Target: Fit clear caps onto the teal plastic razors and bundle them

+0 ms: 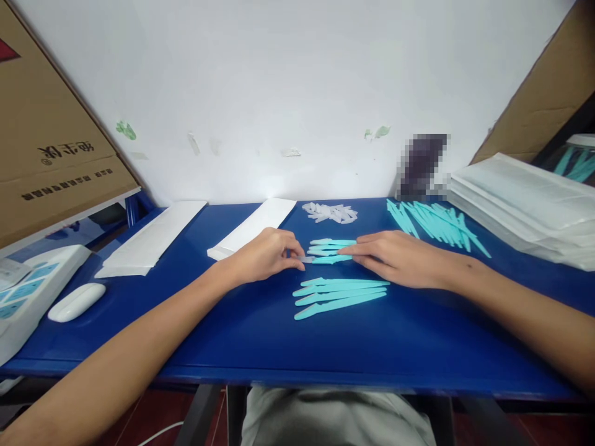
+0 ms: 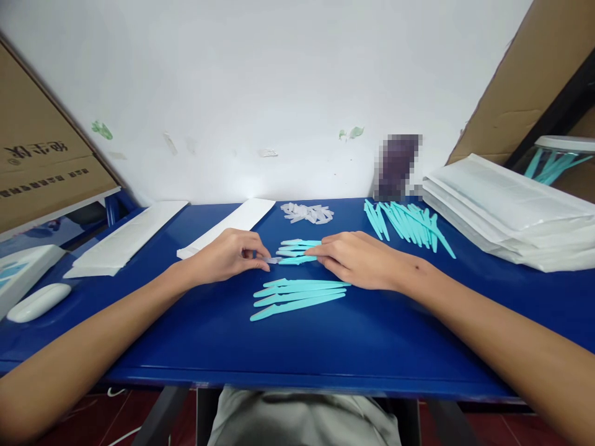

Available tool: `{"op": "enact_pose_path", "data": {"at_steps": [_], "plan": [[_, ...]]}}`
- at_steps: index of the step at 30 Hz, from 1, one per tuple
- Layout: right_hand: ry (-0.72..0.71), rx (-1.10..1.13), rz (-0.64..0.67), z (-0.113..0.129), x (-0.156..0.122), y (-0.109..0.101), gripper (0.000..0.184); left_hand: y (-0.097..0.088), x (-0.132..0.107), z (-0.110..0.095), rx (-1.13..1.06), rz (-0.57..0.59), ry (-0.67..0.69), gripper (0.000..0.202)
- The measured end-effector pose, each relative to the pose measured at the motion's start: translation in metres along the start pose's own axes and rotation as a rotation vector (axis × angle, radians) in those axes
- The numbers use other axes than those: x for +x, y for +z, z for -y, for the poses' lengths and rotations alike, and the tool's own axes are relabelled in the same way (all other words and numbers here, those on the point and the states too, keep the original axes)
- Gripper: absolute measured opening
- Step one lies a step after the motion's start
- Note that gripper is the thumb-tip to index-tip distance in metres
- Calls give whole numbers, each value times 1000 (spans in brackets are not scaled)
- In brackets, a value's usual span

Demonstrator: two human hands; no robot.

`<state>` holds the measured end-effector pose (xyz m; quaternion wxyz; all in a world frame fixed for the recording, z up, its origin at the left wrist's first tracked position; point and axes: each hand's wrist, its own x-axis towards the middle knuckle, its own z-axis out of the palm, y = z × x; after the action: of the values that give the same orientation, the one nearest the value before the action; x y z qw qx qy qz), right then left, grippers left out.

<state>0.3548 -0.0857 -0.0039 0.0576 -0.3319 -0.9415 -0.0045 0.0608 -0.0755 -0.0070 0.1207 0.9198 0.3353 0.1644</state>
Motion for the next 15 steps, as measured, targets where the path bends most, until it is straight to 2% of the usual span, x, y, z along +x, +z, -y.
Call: {"op": "enact_pose_path", "data": {"at_steps": [4, 7, 11, 15], "plan": [[2, 32, -4, 0, 0, -1, 41, -6, -2, 0, 93, 84, 72, 24], [-4, 62, -12, -1, 0, -1, 40, -9, -3, -1, 112, 85, 68, 26], [2, 100, 10, -2, 0, 0, 40, -5, -2, -1, 11, 81, -37, 25], [-5, 99, 5, 0, 0, 0, 40, 1, -1, 1, -122, 50, -130, 42]]}}
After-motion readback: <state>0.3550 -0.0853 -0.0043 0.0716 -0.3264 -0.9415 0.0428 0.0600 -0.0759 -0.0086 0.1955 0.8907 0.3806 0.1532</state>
